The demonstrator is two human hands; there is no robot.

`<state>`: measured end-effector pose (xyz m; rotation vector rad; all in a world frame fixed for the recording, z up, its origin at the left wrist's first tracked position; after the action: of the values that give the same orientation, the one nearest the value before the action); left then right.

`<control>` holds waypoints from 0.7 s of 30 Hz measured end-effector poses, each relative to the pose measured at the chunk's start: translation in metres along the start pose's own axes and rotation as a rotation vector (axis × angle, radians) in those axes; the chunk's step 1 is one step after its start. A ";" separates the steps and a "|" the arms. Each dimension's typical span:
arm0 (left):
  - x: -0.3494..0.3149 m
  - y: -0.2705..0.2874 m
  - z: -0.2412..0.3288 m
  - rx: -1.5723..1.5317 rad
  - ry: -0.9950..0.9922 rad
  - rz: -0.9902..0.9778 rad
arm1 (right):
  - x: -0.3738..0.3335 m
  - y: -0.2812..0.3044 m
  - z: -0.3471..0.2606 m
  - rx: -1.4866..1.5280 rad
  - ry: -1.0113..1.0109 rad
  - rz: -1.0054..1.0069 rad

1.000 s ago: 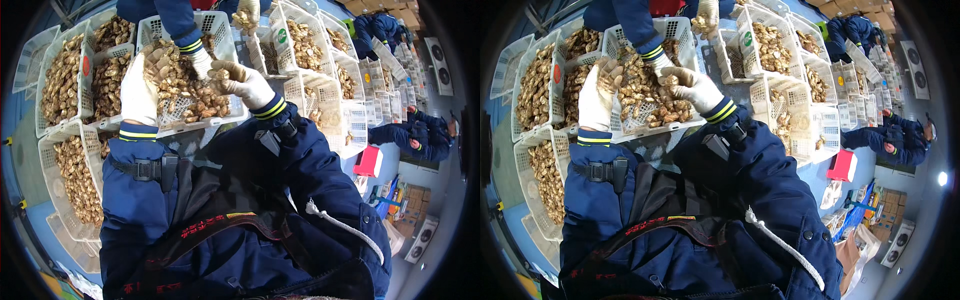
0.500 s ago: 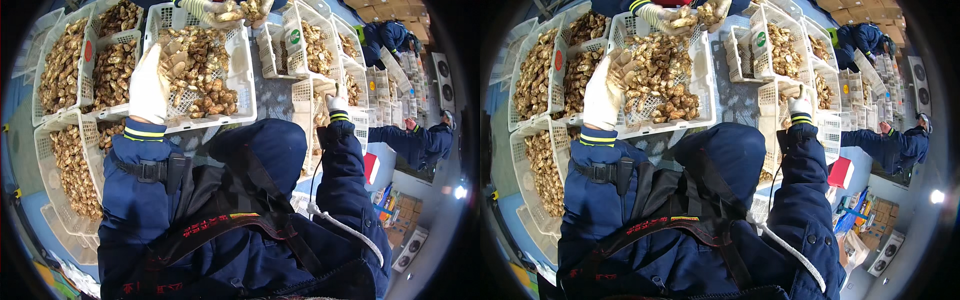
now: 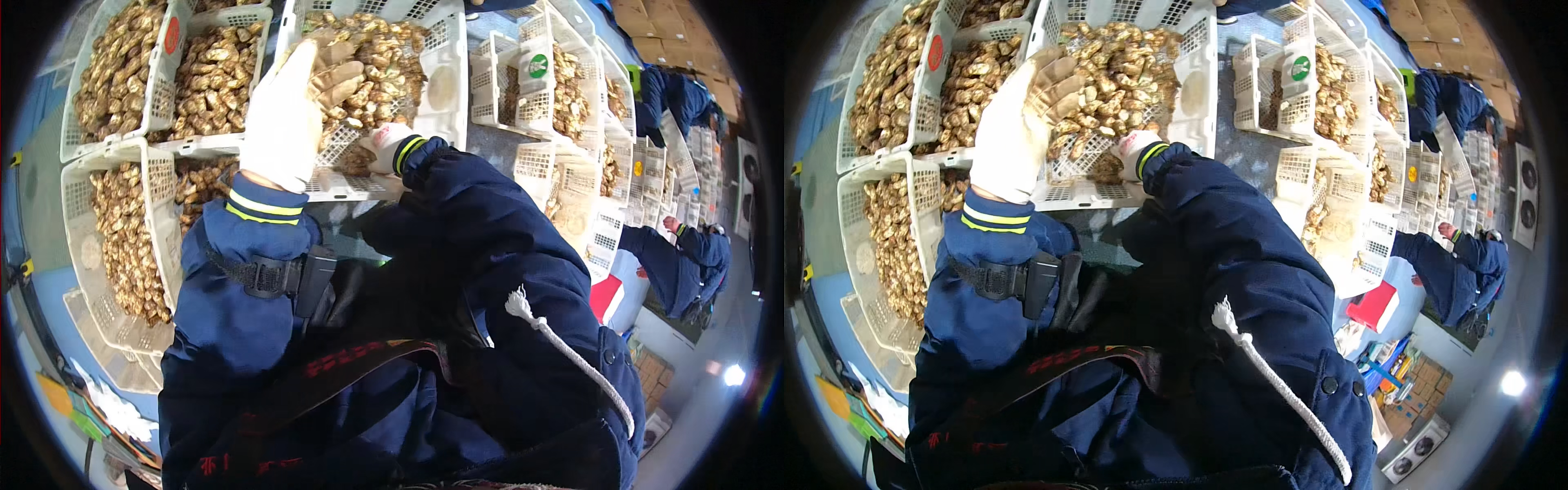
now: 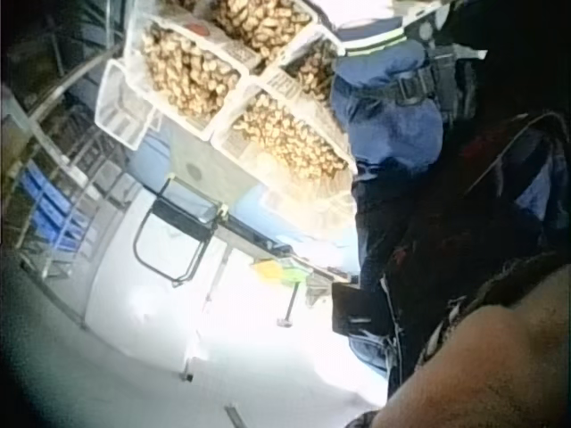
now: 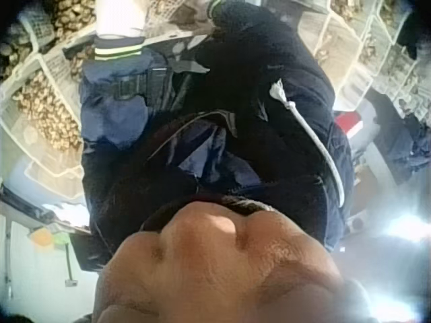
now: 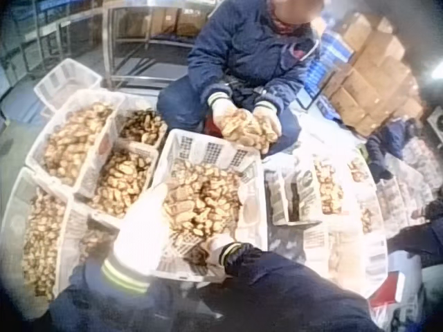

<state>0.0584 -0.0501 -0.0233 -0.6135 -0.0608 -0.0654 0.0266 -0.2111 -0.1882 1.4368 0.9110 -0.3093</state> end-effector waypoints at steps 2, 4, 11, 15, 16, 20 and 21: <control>0.000 -0.001 0.000 -0.167 0.055 0.062 | 0.010 -0.013 0.002 -0.091 -0.064 0.031; 0.000 0.002 0.002 -0.138 0.060 0.081 | 0.006 0.001 -0.005 -0.033 -0.069 -0.046; -0.002 -0.026 0.002 0.287 -0.092 -0.175 | -0.099 0.080 0.044 0.959 -0.037 0.372; -0.010 -0.045 0.021 0.730 -0.127 -0.354 | -0.154 0.104 0.030 1.368 0.019 0.409; -0.020 -0.055 0.029 0.752 -0.089 -0.399 | -0.151 0.094 0.042 1.289 -0.030 0.602; -0.041 -0.068 0.020 0.830 -0.093 -0.531 | -0.130 0.075 0.050 1.355 0.047 0.701; -0.041 -0.073 0.019 0.845 -0.062 -0.560 | -0.132 0.076 0.050 1.447 0.056 0.728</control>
<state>0.0112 -0.0965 0.0311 0.2624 -0.3020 -0.5352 0.0111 -0.2884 -0.0492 2.9724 -0.0038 -0.3784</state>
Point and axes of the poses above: each hand's wrist, its own x-axis towards the middle knuckle, its own y-axis out of the back of the hand, z = x × y, the point moved 7 cm from there along x, towards the middle knuckle, and after that the axes turned 11 degrees about -y, right-handed, at the moved point
